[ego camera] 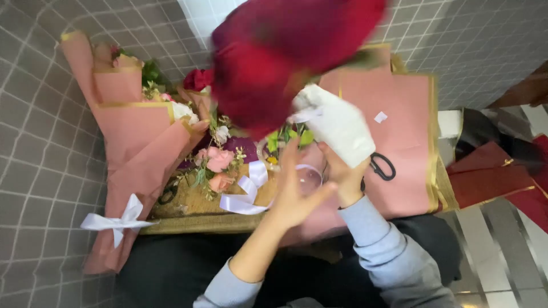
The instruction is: Preparing and cutting wrapping paper to assemble a flower bouquet around a floral foam base.
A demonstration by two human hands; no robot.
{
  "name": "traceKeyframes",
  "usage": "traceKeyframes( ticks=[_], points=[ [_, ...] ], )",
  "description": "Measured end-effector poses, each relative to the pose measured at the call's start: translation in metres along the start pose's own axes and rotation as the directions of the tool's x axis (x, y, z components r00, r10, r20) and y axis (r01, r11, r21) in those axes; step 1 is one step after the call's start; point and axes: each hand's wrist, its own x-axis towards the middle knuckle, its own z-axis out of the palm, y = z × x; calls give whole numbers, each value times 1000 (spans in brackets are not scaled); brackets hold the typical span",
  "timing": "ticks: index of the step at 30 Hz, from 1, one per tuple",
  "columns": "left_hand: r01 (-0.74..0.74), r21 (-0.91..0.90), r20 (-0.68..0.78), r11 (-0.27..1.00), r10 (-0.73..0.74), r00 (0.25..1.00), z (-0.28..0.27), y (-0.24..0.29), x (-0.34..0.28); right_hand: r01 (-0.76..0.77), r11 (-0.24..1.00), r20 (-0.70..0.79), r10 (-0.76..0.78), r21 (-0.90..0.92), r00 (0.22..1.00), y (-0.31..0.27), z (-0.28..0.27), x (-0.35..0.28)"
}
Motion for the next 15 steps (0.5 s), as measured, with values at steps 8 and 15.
traceKeyframes(
  ticks=[8,15],
  points=[
    [388,-404,-252,829,-508,824,15,25,13,927,372,42,-927,-38,374,100,-9,32],
    [106,-765,-258,635,-454,853,-37,-81,-6,889,354,380,-896,291,232,32,-35,4]
  ],
)
